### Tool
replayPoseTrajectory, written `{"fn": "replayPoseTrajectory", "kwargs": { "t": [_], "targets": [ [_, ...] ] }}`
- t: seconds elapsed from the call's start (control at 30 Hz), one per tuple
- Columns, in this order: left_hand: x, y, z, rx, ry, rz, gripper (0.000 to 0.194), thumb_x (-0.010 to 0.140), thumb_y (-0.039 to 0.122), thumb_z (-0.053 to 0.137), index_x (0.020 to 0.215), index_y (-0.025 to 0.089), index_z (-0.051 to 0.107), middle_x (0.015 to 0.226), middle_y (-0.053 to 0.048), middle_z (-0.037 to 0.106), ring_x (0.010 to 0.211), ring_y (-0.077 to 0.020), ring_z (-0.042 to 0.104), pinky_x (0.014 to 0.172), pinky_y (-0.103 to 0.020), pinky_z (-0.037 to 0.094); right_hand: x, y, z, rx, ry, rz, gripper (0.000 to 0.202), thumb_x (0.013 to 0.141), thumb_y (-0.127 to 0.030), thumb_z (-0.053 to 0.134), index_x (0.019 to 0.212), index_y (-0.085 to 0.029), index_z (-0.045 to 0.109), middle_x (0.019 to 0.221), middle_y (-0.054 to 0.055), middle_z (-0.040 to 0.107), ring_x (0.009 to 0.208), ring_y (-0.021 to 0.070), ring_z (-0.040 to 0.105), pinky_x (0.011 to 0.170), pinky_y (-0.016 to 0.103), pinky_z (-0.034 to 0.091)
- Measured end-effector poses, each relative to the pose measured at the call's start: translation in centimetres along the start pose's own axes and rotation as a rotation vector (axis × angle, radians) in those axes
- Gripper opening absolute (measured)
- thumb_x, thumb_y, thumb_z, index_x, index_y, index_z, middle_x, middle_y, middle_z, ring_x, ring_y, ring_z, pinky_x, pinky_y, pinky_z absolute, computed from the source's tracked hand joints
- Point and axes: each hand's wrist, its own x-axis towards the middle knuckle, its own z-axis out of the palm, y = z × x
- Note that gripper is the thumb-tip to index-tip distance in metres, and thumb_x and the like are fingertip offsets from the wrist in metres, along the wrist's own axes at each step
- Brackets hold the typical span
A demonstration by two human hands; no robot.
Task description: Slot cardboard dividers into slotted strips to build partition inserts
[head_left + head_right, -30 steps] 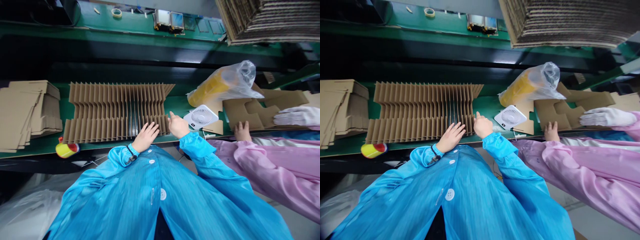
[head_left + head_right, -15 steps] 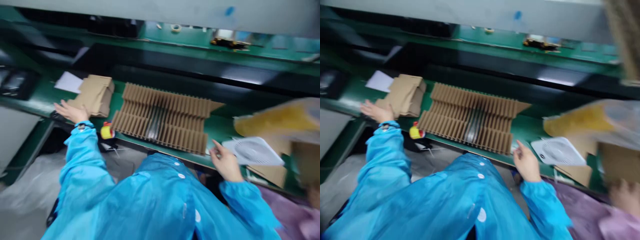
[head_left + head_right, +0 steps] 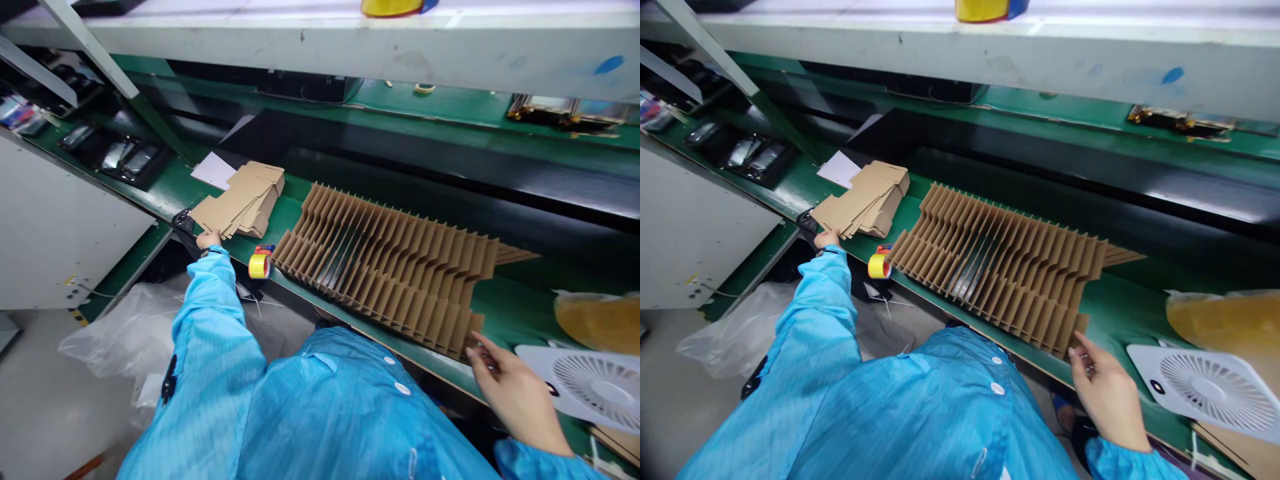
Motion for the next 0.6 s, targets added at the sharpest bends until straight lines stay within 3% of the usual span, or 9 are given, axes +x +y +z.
{"fn": "replayPoseTrajectory", "kwargs": {
  "t": [0.2,0.3,0.37,0.47,0.53,0.6],
  "targets": [
    [-0.9,2.1,-1.4,-0.32,0.05,-0.055,0.008,0.09,0.014,0.037,0.096,0.013,0.043,0.087,-0.003,0.058,0.081,-0.01,0.064,0.073,-0.023,0.056,0.2,-0.6,-0.3,0.047,0.059,-0.038,0.043,0.07,-0.051,0.047,0.094,-0.022,0.068,0.071,0.007,0.068,0.06,0.0271,0.062,0.063,0.044,0.055],
    [-4.5,3.2,-2.8,-0.54,0.078,0.113,0.008,0.092,0.017,0.037,0.1,0.019,0.034,0.092,-0.003,0.058,0.084,-0.01,0.065,0.071,-0.024,0.059,0.1,-1.6,-0.6,0.114,0.102,-0.04,0.041,0.071,-0.051,0.049,0.092,-0.022,0.069,0.074,0.007,0.07,0.061,0.0257,0.064,0.066,0.044,0.056],
    [-8.6,3.5,-3.4,-0.659,0.119,0.389,0.015,0.092,0.023,0.044,0.099,0.021,0.031,0.097,-0.004,0.059,0.091,-0.0142,0.066,0.073,-0.03,0.06,-0.2,-3.2,-1.1,0.211,0.102,-0.016,0.041,0.07,-0.051,0.054,0.093,-0.021,0.07,0.079,0.008,0.071,0.066,0.0256,0.066,0.072,0.044,0.056],
    [-16.3,3.9,-3.4,-0.574,0.175,0.858,0.017,0.095,0.032,0.045,0.101,0.022,0.033,0.105,-0.01,0.062,0.099,-0.0221,0.068,0.081,-0.04,0.059,-1.2,-6.7,-2.4,0.541,0.004,-0.008,0.047,0.074,-0.055,0.06,0.104,-0.02,0.068,0.094,0.012,0.073,0.084,0.0268,0.07,0.08,0.044,0.056],
    [-21.2,4.2,-2.9,-0.537,0.027,1.275,0.013,0.097,0.026,0.038,0.109,0.024,0.034,0.118,-0.013,0.062,0.117,-0.0247,0.059,0.087,-0.042,0.057,-2.2,-9.1,-3.5,0.834,-0.104,-0.095,0.064,0.079,-0.065,0.05,0.122,-0.019,0.06,0.114,0.016,0.068,0.099,0.0283,0.067,0.082,0.045,0.056],
    [-25.5,4.8,-2.3,-0.551,-0.176,1.6,0.023,0.097,0.016,0.033,0.118,0.025,0.034,0.132,-0.014,0.057,0.133,-0.0249,0.042,0.09,-0.042,0.056,-3.1,-10.7,-4.5,0.979,-0.183,-0.175,0.085,0.078,-0.079,0.034,0.137,-0.019,0.045,0.131,0.019,0.058,0.111,0.0297,0.062,0.081,0.047,0.056]
  ]
}}
